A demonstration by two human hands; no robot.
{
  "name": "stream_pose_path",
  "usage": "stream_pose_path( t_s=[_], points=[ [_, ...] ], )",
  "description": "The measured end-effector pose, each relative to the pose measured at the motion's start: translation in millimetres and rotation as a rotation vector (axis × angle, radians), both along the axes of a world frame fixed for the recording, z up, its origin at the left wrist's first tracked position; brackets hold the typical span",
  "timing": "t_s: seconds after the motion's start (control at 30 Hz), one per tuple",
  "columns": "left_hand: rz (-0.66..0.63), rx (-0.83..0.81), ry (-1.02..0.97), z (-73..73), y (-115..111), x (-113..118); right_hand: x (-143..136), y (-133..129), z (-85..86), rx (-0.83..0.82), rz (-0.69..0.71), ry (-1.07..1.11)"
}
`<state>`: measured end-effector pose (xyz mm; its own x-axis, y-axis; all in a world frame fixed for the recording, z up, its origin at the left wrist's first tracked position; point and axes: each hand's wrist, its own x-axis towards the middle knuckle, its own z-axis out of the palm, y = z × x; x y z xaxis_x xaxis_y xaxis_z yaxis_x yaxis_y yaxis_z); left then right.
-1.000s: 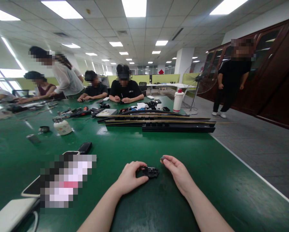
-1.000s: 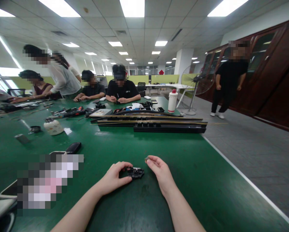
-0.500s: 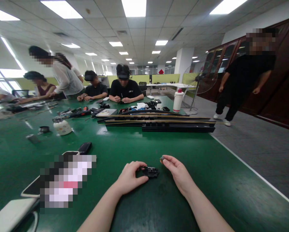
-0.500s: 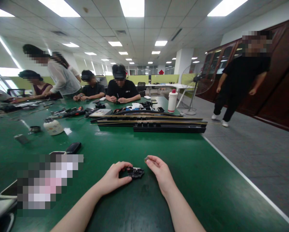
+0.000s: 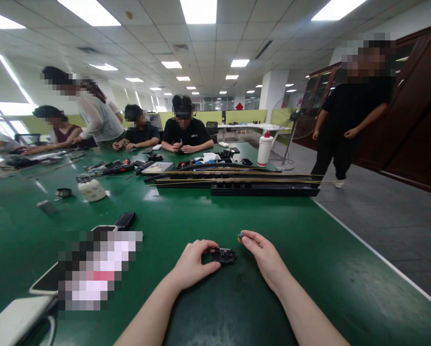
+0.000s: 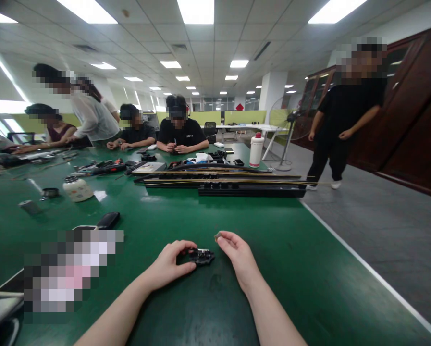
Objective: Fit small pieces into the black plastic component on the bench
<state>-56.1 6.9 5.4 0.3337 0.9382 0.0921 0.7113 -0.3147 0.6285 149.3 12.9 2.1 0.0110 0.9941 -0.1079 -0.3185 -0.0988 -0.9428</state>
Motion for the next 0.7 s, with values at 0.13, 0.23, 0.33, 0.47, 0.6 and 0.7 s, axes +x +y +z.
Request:
stream_pose_path(
  t_s=[0.13, 0.23, 0.33, 0.47, 0.6, 0.7],
  points=[
    [-0.001, -0.002, -0.003, 0.8, 0.0, 0.3, 0.4, 0.0, -0.8, -0.007, -0.001, -0.006],
    [-0.001, -0.005, -0.006, 1.8, -0.3, 0.4, 0.9, -0.1, 0.0, -0.003, -0.002, -0.013],
    [-0.001, -0.002, -0.008, 1.4, -0.2, -0.1, 0.3, -0.5, 0.2, 0.012, 0.010, -0.040],
    [-0.009, 0.012, -0.005, -1.9, 0.8, -1.0, -5.0, -2.2, -2.7, 0.099, 0.052, -0.170],
    [-0.009, 0.029, -0.011, -4.8, 1.7, -1.5, -12.8, -8.2, -3.4, 0.267, 0.152, -0.509],
    [-0.017, 0.042, -0.024, -5.7, 2.3, -1.5, -16.7, -14.4, 0.2, 0.414, 0.251, -0.824]
  ],
)
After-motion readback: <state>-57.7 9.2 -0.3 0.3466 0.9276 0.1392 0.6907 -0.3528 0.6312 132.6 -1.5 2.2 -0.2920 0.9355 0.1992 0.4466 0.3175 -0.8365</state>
